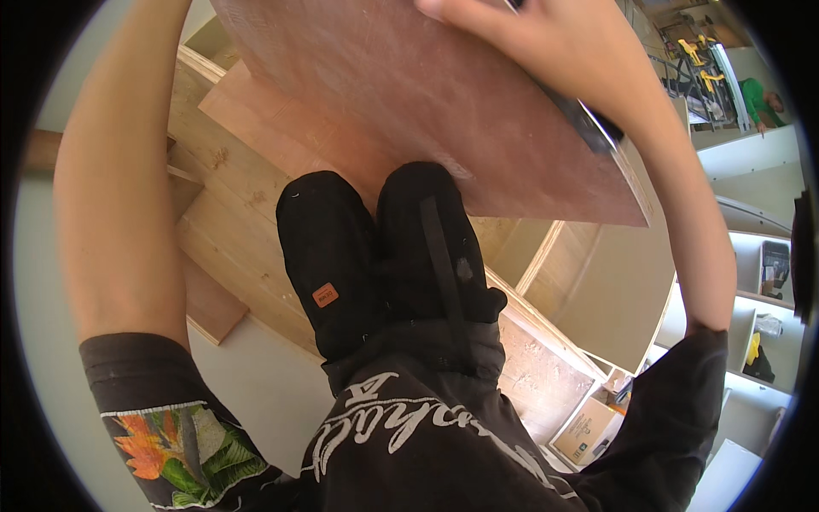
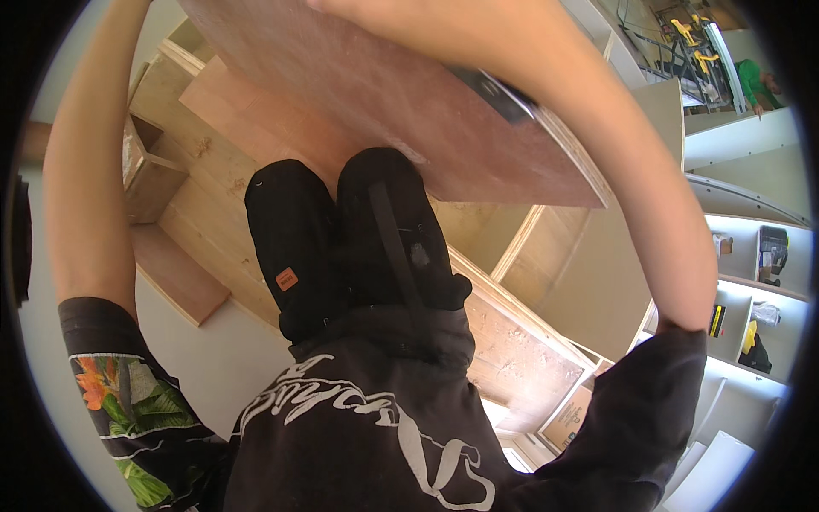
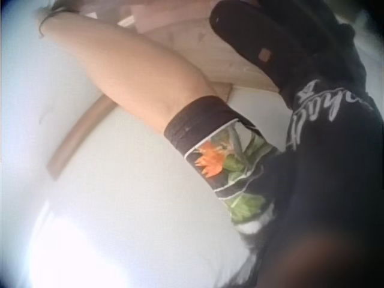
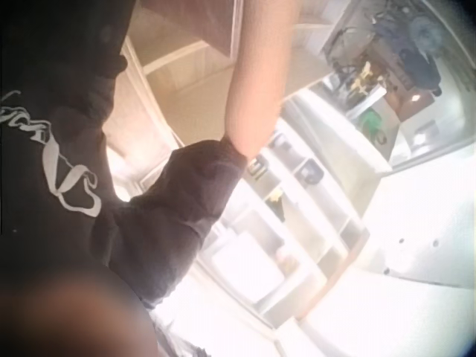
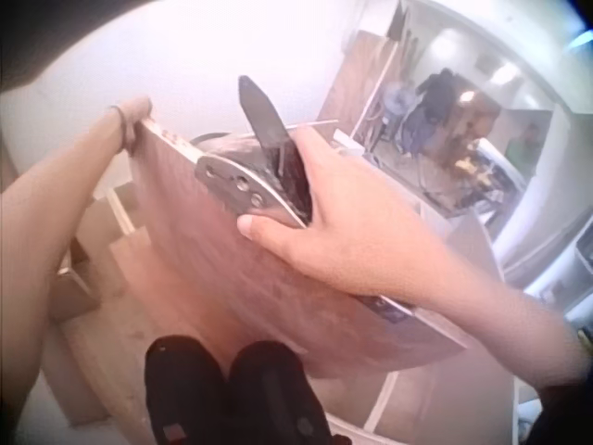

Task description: The person applies glue to thin wooden strips and places them onto a curved wooden panel. They then lift the panel and move to a larger wooden frame, where they use a nail gun to attach the panel to the frame.

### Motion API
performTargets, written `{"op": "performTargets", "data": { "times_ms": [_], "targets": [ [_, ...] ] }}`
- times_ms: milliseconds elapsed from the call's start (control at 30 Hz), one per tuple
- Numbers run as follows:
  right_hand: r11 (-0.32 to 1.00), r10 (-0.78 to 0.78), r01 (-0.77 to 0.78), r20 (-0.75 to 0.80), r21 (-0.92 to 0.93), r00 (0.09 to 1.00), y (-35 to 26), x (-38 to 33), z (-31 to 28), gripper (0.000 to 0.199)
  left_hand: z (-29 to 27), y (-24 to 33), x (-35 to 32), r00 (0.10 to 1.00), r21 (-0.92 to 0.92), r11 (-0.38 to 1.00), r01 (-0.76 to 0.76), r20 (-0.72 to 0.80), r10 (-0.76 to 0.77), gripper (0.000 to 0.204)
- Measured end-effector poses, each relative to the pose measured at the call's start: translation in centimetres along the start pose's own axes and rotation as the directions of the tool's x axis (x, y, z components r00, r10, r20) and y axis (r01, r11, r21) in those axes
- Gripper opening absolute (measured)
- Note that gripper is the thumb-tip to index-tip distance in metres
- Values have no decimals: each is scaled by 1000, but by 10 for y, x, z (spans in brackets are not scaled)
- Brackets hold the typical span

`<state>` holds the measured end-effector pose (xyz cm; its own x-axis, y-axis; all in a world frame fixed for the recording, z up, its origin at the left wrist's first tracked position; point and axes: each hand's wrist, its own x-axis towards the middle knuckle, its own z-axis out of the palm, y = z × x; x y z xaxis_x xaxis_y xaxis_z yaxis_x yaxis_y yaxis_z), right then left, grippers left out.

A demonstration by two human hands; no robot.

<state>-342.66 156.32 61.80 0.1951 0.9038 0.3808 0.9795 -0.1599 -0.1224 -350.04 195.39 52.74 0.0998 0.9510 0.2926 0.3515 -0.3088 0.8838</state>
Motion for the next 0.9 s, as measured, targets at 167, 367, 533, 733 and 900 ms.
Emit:
{"op": "performTargets", "data": {
  "times_ms": [167, 367, 533, 733, 900],
  "targets": [
    [995, -27, 21, 54, 99, 998, 14, 59, 23, 65, 6, -8, 4, 1000, -67, 998, -3, -31, 1, 65],
    [988, -129, 119, 115, 94, 985, 17, 111, 53, 68, 11, -13, 7, 999, -109, 994, -5, -53, -1, 66],
    [976, -196, 195, 0, 94, 981, 19, 64, 33, 64, 12, -16, 10, 998, -135, 991, -4, -70, -5, 67],
    [995, -60, 54, 81, 85, 995, 15, 9, -6, 57, 17, -20, 14, 997, -163, 987, -6, -75, -6, 68],
    [976, -84, 67, 77, 206, 994, 18, -22, -23, 57, 20, -23, 15, 997, -168, 986, -9, -81, -4, 69]
  ]
}}
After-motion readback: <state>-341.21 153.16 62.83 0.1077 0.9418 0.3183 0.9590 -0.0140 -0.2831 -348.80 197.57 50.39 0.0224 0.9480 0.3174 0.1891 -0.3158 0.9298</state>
